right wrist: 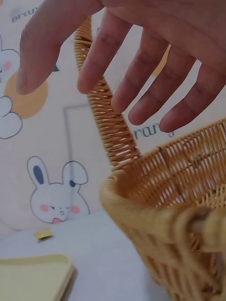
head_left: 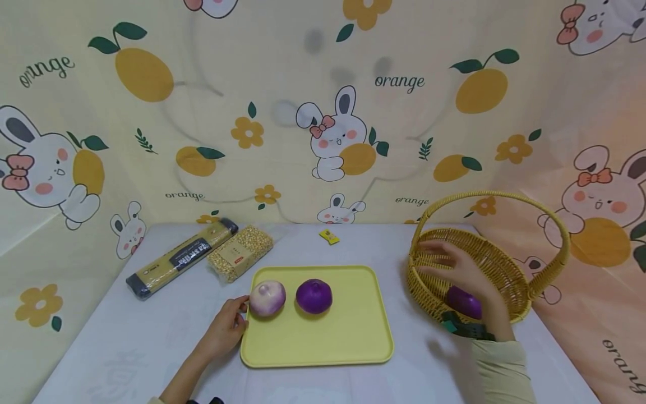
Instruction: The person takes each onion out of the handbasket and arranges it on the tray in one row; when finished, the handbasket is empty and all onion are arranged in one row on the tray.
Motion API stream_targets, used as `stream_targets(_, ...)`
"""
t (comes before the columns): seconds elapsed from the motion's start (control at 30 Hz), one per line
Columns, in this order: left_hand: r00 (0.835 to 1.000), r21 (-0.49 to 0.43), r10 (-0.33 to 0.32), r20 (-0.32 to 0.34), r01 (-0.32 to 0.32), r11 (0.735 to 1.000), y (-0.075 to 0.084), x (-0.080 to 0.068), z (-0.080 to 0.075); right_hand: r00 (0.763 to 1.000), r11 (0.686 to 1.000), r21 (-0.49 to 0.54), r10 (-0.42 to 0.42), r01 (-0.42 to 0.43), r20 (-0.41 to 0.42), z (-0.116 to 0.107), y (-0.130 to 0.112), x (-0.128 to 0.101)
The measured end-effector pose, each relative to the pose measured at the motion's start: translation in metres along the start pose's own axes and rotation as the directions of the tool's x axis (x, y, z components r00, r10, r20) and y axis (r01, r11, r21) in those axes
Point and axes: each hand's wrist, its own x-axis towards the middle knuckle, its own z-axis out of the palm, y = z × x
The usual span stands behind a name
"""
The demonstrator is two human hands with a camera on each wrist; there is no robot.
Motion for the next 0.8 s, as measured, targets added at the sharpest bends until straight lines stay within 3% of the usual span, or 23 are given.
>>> stream_targets(0.17, 1.0, -0.004, 0.003, -0.002, -0.004, 1.0, 0.001, 0.0, 0.0, 0.998, 0.998, -0.012, 0.06, -0.06, -0.004, -0.006, 0.008, -0.004)
stream_targets(0.47, 1.0, -0.015, 0.015, -0.015, -0.016, 1.0, 0.003, -0.001, -0.001, 0.999, 0.999, 0.039, 0.035, -0.035, -0.01, -0.016, 0.02, -0.007)
stream_targets(0.8, 0.998, -0.011, 0.054, -0.035, -0.054, 0.998, 0.0, -0.001, -0.001, 0.995, 0.995, 0.039, 0.092, -0.09, -0.039, -0.023, 0.031, -0.009)
